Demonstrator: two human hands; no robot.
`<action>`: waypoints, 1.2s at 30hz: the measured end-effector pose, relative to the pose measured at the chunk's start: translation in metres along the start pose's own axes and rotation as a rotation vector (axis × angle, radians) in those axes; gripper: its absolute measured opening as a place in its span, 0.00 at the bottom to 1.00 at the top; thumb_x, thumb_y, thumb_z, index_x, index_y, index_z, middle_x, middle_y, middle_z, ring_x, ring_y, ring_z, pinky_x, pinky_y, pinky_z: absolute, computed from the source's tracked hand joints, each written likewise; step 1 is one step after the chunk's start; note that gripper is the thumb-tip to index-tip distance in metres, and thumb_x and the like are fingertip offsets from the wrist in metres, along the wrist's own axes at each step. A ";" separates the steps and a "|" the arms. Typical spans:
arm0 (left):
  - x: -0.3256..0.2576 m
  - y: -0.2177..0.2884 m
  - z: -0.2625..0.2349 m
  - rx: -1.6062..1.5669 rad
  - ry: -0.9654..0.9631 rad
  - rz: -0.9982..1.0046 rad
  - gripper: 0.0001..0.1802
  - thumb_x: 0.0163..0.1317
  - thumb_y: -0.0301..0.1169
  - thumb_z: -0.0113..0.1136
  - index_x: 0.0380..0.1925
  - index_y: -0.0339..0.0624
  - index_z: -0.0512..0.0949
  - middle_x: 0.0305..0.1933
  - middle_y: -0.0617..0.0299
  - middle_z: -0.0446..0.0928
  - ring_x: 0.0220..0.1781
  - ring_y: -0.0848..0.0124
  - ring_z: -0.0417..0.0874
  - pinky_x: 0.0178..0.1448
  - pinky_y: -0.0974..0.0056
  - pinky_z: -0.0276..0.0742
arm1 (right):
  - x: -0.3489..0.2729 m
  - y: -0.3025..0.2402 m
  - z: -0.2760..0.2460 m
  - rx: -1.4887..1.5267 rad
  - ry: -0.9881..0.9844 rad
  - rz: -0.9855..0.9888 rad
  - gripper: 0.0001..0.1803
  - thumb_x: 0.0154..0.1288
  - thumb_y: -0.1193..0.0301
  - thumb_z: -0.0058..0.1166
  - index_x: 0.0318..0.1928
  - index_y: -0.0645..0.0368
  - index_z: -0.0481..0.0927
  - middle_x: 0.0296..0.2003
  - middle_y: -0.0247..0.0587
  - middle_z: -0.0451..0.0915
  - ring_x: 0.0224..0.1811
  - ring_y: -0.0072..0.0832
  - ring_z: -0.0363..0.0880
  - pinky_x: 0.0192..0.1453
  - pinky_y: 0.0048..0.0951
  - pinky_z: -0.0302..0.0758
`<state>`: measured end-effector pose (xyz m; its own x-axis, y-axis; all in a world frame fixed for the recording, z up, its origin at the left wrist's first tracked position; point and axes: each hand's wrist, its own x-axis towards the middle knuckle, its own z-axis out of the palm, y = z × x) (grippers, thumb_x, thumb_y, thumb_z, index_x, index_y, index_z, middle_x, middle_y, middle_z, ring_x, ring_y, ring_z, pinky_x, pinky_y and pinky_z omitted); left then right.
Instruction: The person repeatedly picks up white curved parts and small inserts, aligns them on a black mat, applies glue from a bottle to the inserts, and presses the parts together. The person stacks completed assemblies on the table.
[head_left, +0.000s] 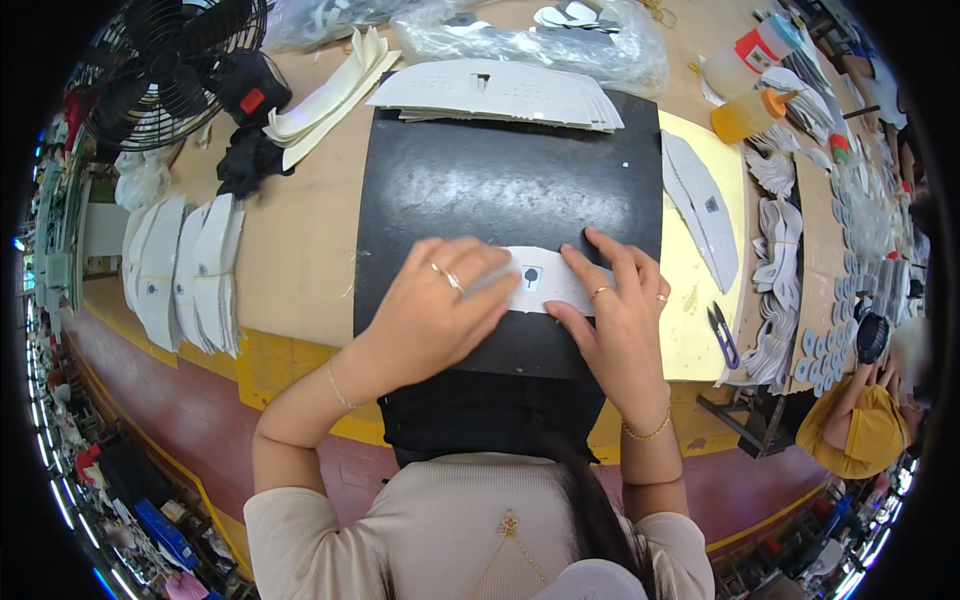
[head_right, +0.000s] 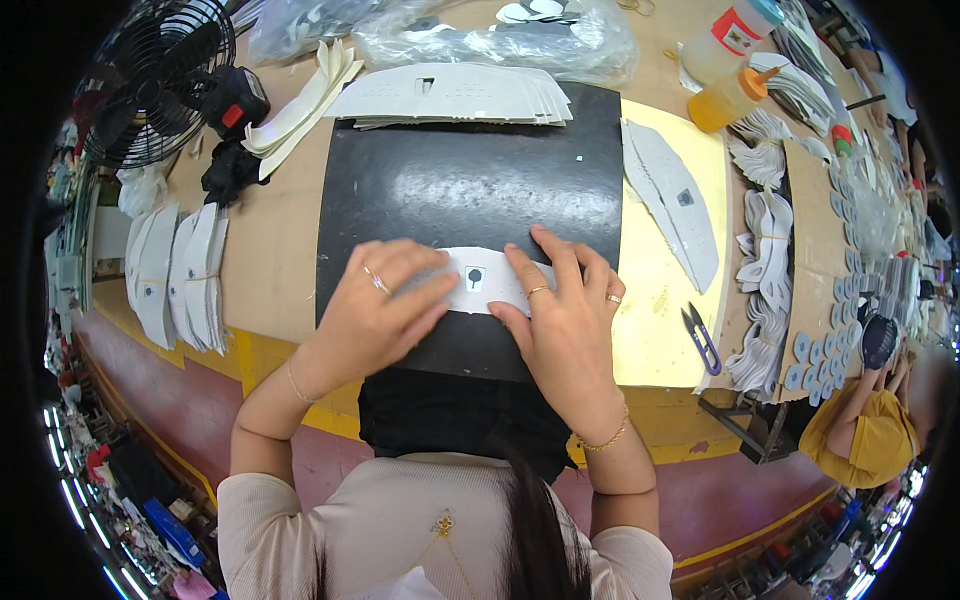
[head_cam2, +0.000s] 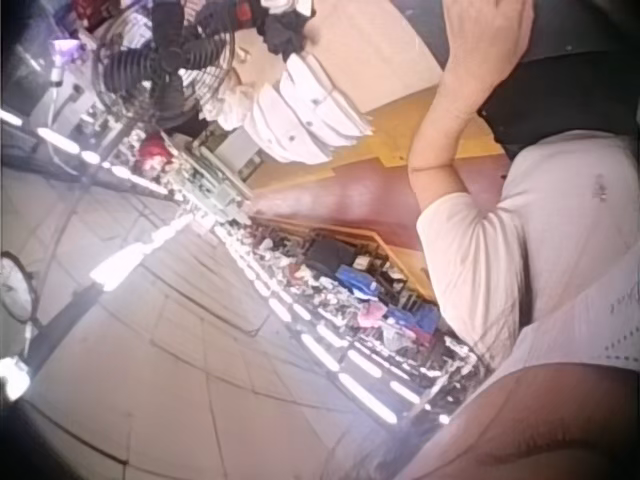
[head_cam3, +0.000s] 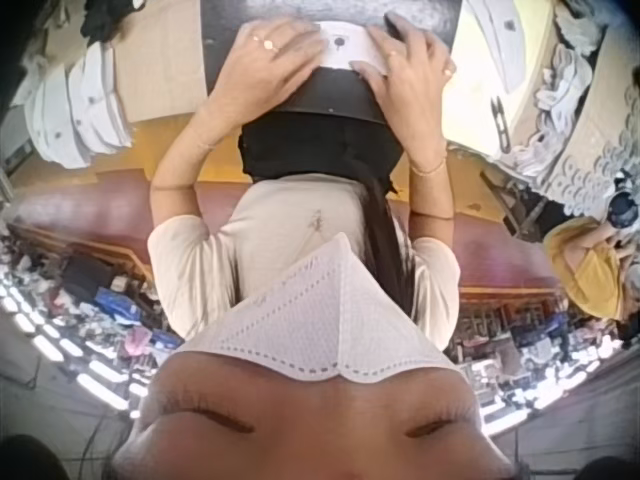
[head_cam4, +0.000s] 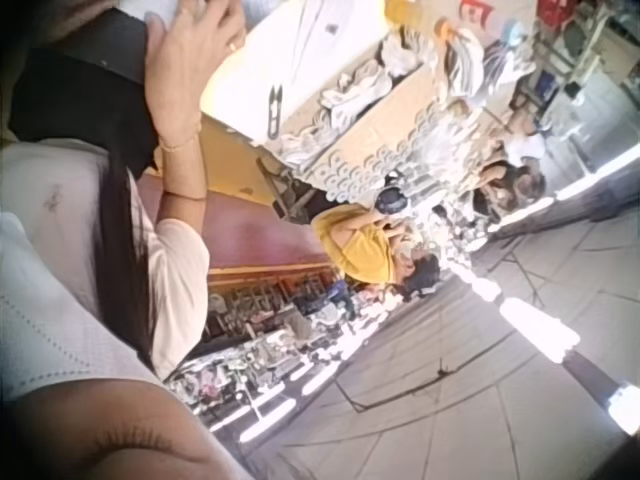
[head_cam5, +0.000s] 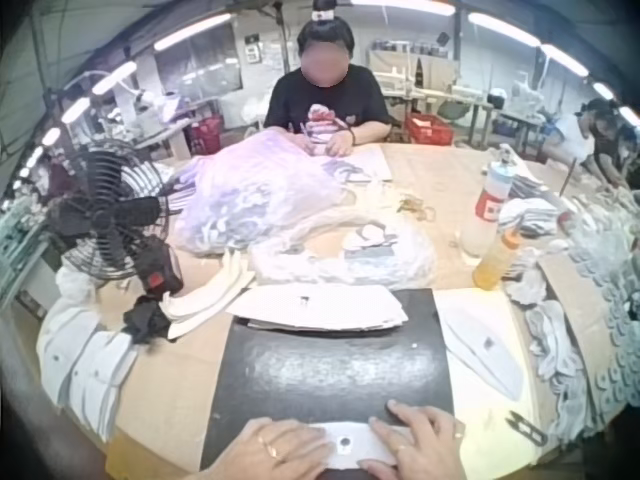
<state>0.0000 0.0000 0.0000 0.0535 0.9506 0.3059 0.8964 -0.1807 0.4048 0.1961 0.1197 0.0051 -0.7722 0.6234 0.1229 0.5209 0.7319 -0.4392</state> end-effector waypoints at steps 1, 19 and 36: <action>-0.003 0.004 0.002 0.007 -0.007 0.037 0.18 0.57 0.30 0.68 0.49 0.42 0.82 0.58 0.57 0.78 0.60 0.60 0.78 0.61 0.52 0.71 | 0.000 -0.002 0.000 -0.004 0.008 -0.005 0.28 0.55 0.66 0.71 0.59 0.48 0.83 0.65 0.41 0.72 0.62 0.43 0.69 0.65 0.47 0.60; -0.001 -0.014 -0.016 -0.271 -0.123 -0.037 0.13 0.62 0.29 0.66 0.47 0.44 0.84 0.58 0.59 0.81 0.60 0.63 0.80 0.61 0.56 0.74 | 0.002 0.009 0.001 -0.015 0.029 -0.091 0.27 0.56 0.67 0.69 0.57 0.57 0.81 0.62 0.41 0.75 0.61 0.43 0.71 0.66 0.42 0.63; 0.118 -0.134 -0.038 0.097 0.091 -0.344 0.22 0.63 0.40 0.68 0.47 0.31 0.83 0.47 0.46 0.80 0.51 0.48 0.80 0.58 0.54 0.73 | 0.022 0.096 -0.068 0.758 0.445 0.262 0.08 0.65 0.77 0.63 0.44 0.63 0.79 0.38 0.36 0.83 0.40 0.21 0.81 0.47 0.24 0.77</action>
<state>-0.1306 0.1270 0.0147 -0.2936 0.9245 0.2430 0.8928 0.1743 0.4154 0.2543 0.2223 0.0265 -0.3702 0.9072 0.1998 0.1604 0.2743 -0.9482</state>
